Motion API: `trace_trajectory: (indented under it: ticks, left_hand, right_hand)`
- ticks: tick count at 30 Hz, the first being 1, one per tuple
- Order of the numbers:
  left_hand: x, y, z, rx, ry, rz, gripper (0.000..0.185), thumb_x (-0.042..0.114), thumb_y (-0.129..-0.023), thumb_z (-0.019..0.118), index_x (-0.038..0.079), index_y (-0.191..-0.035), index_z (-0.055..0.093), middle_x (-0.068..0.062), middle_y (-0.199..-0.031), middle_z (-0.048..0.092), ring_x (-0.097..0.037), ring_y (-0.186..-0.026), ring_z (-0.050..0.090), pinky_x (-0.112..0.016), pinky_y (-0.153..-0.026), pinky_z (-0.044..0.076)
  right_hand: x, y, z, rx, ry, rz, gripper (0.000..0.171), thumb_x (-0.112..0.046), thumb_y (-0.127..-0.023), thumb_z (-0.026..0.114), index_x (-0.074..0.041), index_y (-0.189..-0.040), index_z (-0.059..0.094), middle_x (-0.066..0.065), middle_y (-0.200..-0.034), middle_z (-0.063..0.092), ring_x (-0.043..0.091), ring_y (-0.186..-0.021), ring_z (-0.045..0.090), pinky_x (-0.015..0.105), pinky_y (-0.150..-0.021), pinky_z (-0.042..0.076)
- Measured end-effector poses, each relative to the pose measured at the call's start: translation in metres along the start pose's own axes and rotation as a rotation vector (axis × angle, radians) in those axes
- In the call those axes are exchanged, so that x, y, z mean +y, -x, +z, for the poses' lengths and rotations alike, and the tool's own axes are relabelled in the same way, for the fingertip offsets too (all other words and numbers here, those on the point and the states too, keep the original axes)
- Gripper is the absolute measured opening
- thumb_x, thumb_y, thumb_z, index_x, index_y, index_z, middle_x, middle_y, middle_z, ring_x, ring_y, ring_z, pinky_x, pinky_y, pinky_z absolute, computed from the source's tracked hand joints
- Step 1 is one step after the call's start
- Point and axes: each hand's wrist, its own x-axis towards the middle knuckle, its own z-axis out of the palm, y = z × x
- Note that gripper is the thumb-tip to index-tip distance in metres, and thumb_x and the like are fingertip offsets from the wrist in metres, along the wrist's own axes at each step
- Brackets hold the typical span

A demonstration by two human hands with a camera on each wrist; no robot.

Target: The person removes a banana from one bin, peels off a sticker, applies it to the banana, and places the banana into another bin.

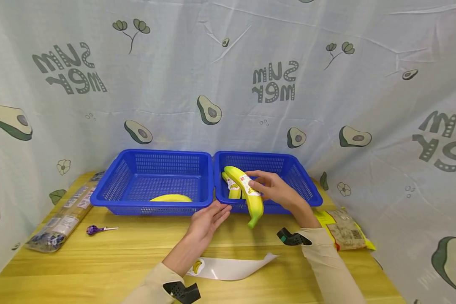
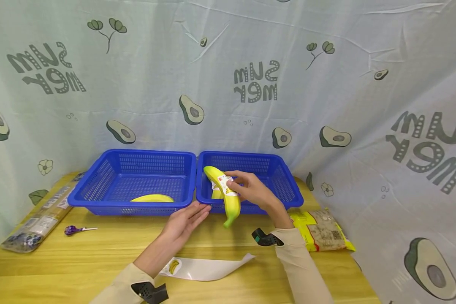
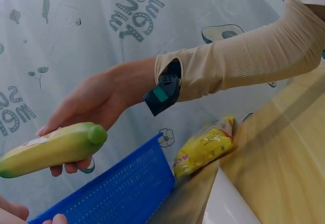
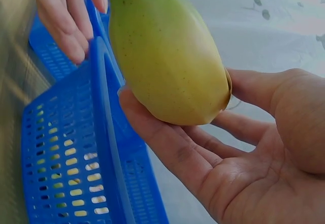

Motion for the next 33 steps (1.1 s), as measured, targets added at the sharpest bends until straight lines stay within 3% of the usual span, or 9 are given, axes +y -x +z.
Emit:
trace_trajectory:
  ticks: [6, 11, 20, 28, 33]
  left_hand:
    - [-0.001, -0.003, 0.0, 0.026, 0.044, 0.008, 0.048, -0.005, -0.11, 0.053, -0.017, -0.154, 0.039, -0.026, -0.124, 0.072, -0.035, -0.122, 0.073, -0.038, -0.107, 0.058]
    - [-0.002, -0.003, -0.001, 0.016, 0.036, 0.009, 0.047, -0.005, -0.11, 0.052, -0.017, -0.153, 0.039, -0.025, -0.121, 0.073, -0.034, -0.12, 0.073, -0.038, -0.105, 0.059]
    - [0.0, -0.003, -0.001, 0.026, 0.063, 0.0, 0.044, -0.007, -0.109, 0.053, -0.017, -0.15, 0.04, -0.018, -0.105, 0.075, -0.026, -0.106, 0.078, -0.036, -0.103, 0.06]
    - [0.0, -0.003, 0.0, 0.034, 0.099, -0.007, 0.009, -0.009, -0.106, 0.057, -0.008, -0.114, 0.06, -0.016, -0.095, 0.078, -0.026, -0.098, 0.08, -0.036, -0.099, 0.062]
    - [0.0, -0.002, -0.001, 0.03, 0.107, -0.005, 0.008, -0.01, -0.105, 0.058, -0.008, -0.112, 0.061, -0.016, -0.094, 0.078, -0.025, -0.096, 0.08, -0.035, -0.097, 0.063]
  right_hand:
    - [0.004, -0.006, -0.009, 0.047, 0.023, 0.028, 0.055, -0.023, -0.115, 0.056, 0.001, -0.162, 0.043, 0.028, -0.132, 0.067, 0.029, -0.107, 0.075, 0.048, -0.085, 0.068]
    - [0.01, -0.013, -0.015, 0.062, 0.033, 0.045, 0.055, -0.025, -0.115, 0.056, -0.001, -0.163, 0.042, 0.028, -0.135, 0.066, 0.031, -0.112, 0.073, 0.052, -0.088, 0.067]
    - [0.018, -0.026, -0.026, 0.117, 0.052, 0.084, 0.056, -0.026, -0.115, 0.056, -0.002, -0.164, 0.042, 0.029, -0.131, 0.067, 0.022, -0.099, 0.072, 0.048, -0.087, 0.067]
    - [0.026, -0.041, -0.037, 0.147, 0.031, 0.159, 0.058, -0.028, -0.115, 0.056, -0.005, -0.166, 0.039, 0.031, -0.142, 0.061, 0.022, -0.101, 0.07, 0.045, -0.089, 0.067]
    - [0.031, -0.05, -0.042, 0.16, 0.025, 0.2, 0.058, -0.029, -0.115, 0.055, -0.006, -0.166, 0.04, 0.03, -0.151, 0.056, 0.037, -0.119, 0.068, 0.052, -0.097, 0.063]
